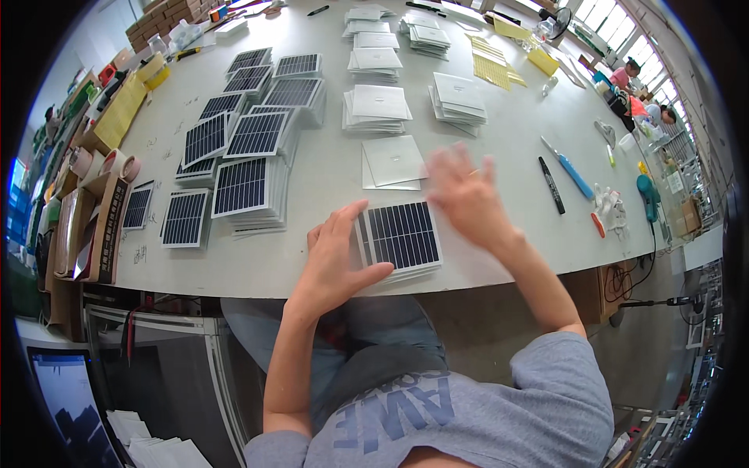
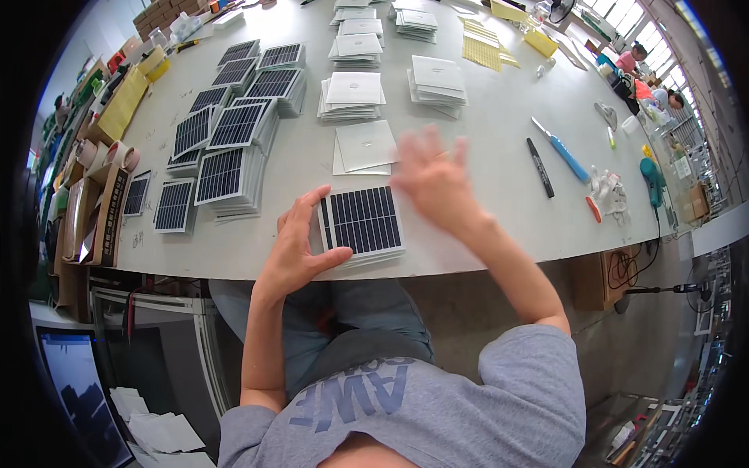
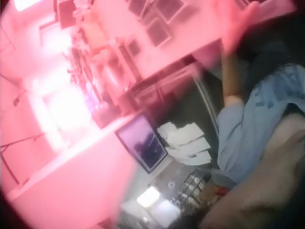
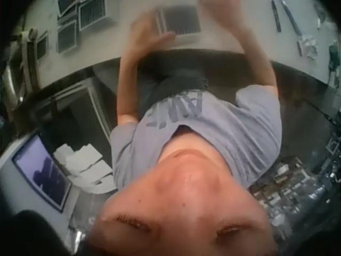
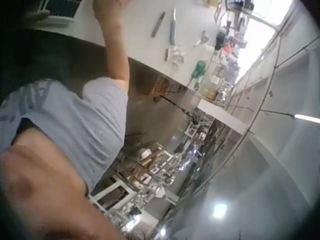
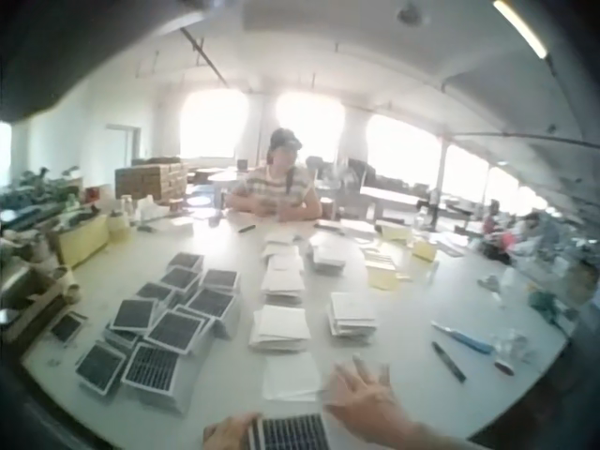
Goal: The person trims the edges of small solar panels using a utility knife, peels backing paper off the panels by hand, and gathers the paper sheets into stacks.
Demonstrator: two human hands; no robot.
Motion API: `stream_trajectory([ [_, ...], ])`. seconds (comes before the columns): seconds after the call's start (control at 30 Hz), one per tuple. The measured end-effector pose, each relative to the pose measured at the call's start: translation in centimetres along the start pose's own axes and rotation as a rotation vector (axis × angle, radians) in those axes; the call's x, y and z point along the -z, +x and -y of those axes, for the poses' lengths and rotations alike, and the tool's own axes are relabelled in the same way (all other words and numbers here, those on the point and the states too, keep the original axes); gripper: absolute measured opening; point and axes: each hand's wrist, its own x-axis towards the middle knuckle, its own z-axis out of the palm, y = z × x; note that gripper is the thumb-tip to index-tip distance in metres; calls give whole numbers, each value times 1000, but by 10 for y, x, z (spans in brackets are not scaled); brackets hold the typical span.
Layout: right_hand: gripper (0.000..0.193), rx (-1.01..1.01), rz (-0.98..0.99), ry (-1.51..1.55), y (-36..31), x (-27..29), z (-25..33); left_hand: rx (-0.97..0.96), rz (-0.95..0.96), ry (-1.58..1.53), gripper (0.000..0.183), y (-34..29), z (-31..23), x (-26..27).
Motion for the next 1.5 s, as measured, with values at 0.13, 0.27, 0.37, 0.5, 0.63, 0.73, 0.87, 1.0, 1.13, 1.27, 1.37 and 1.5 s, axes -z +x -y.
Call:
stream_trajectory([
  [0.13, 43, -204, 254, 917, 7, 24, 0, 44, 7, -7, 100, 0, 2, 1],
  [0.27, 28, -110, 178, 936, 14, 13, -4, 15, -2, -52, 107, -3, 4, 4],
  [0.37, 15, -377, 2, 1182, 29, 17, -14, 81, 81, -24, 111, -2, 1, 7],
  [0.5, 8, -250, -468, 1209, 47, 3, -24, 90, 76, -74, 110, -4, -4, 8],
  [0.63, 7, -25, -544, 847, 45, -29, -20, 110, 84, -68, 113, -4, -3, 7],
  [0.73, 24, -217, -127, 897, 31, -18, -12, 85, 65, -73, 112, -5, 0, 5],
  [0.87, 66, 129, -128, 552, 21, 17, 26, 67, 37, -83, 108, -5, -1, 5],
  [1.0, 49, 132, -111, 501, 32, 11, 37, 13, 29, -67, 107, -4, 2, 5],
  [1.13, 38, -116, -459, 38, 59, -4, -12, 81, 69, -86, 108, -3, -3, 5],
  [1.27, 26, -93, 2, 780, 33, 26, 12, 111, 87, -77, 112, -4, -1, 7],
  [1.37, 22, -6, 188, 858, 29, 31, 11, 48, 23, -124, 116, -7, 3, 6],
  [1.5, 11, -239, -167, 1192, 44, 21, -7, 19, -3, -211, 122, -7, 8, 5],
])
